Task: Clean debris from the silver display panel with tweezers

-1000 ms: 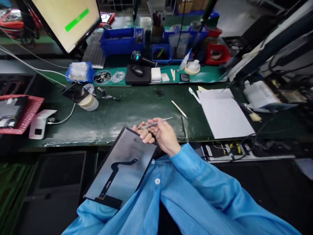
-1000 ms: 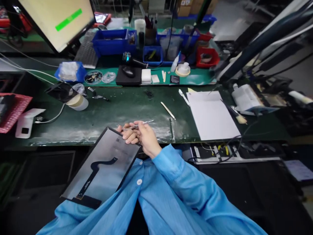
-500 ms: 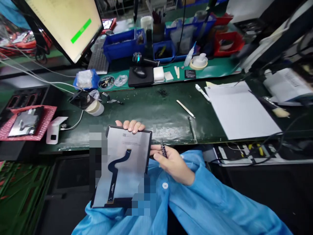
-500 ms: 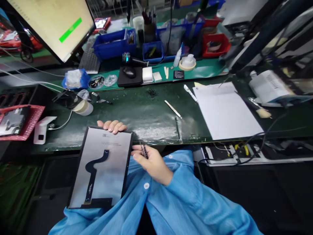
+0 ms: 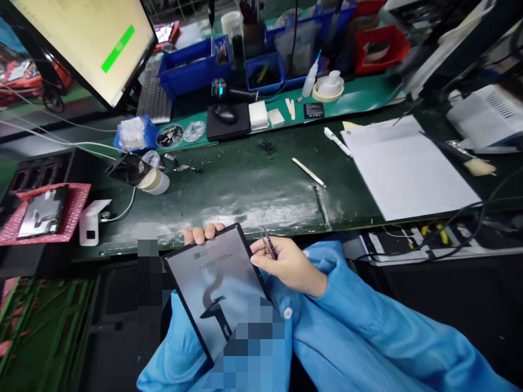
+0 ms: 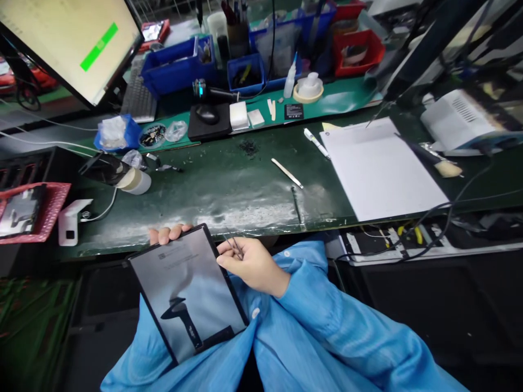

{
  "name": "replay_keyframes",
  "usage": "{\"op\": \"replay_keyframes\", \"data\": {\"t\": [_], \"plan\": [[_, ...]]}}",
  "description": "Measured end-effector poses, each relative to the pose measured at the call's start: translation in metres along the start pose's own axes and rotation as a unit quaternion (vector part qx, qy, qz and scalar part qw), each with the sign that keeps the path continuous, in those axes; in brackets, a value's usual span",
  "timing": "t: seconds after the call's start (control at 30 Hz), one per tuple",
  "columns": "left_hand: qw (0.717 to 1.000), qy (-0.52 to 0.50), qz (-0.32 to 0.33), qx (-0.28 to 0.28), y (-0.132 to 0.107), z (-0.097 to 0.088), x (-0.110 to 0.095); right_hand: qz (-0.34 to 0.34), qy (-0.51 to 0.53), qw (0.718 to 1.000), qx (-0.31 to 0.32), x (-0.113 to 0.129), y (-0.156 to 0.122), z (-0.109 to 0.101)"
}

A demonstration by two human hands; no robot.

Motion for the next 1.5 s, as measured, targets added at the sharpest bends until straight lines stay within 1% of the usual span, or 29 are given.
{"op": "replay_keyframes", "data": {"t": [0.07,0.1,0.27,0.33,0.47,0.57,0.63,0.7,0.77,0.9,1.0,1.1,1.17,1.23,1.37,1.5], "plan": [[1.0,-0.019,-0.013,-0.008,-0.002,-0.002,-0.002,-0.005,-0.01,1.0,0.007,0.002,0.0,0.003],[1.0,-0.022,-0.008,-0.016,-0.002,-0.002,-0.002,-0.01,-0.013,1.0,0.005,0.003,0.0,0.003],[0.995,-0.021,0.058,-0.075,-0.001,-0.006,-0.001,-0.026,-0.014,1.0,-0.007,0.012,0.003,0.001],[0.996,-0.013,0.051,-0.065,-0.002,-0.006,0.002,-0.026,-0.01,1.0,-0.007,0.014,0.004,0.001],[1.0,0.008,0.01,-0.015,-0.006,-0.005,0.005,-0.017,-0.013,1.0,-0.023,0.017,0.005,0.0],[1.0,0.026,-0.001,0.012,-0.008,-0.003,0.005,-0.003,-0.01,0.999,-0.045,0.016,0.006,-0.001],[1.0,0.011,0.006,0.024,-0.008,0.0,0.006,0.004,-0.001,0.999,-0.049,0.015,0.006,-0.001],[1.0,-0.001,0.017,0.023,-0.008,0.002,0.006,0.008,0.009,0.999,-0.046,0.015,0.006,-0.001],[1.0,0.009,0.02,0.003,-0.009,0.003,0.006,0.009,0.018,0.999,-0.035,0.015,0.006,0.0],[0.999,0.02,-0.004,-0.033,-0.01,0.007,0.005,0.026,0.059,0.998,-0.001,0.013,0.004,0.004],[0.998,0.031,-0.019,-0.045,-0.012,0.009,0.004,0.039,0.086,0.996,0.002,0.009,0.002,0.007],[0.997,0.039,-0.029,-0.054,-0.016,0.009,0.004,0.034,0.093,0.995,-0.001,0.006,0.003,0.01],[0.998,0.026,-0.028,-0.048,-0.017,0.011,0.004,0.033,0.102,0.994,-0.01,0.003,0.003,0.01],[0.999,0.011,-0.025,-0.027,-0.018,0.012,0.003,0.04,0.111,0.993,-0.014,0.001,0.002,0.009],[0.999,0.0,-0.038,0.005,-0.019,0.011,0.004,0.047,0.123,0.991,0.009,0.001,0.0,0.009],[0.999,-0.003,-0.032,0.023,-0.018,0.01,0.005,0.038,0.104,0.994,-0.006,0.001,0.001,0.008]]}}
Point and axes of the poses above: each hand's wrist, its own y-axis towards the middle knuckle, its own z-axis out of the palm, x = y × z, the point moved 5 cm from there along y, towards the middle knuckle, and after that the axes turned 15 degrees about z, right-handed, at the moved point
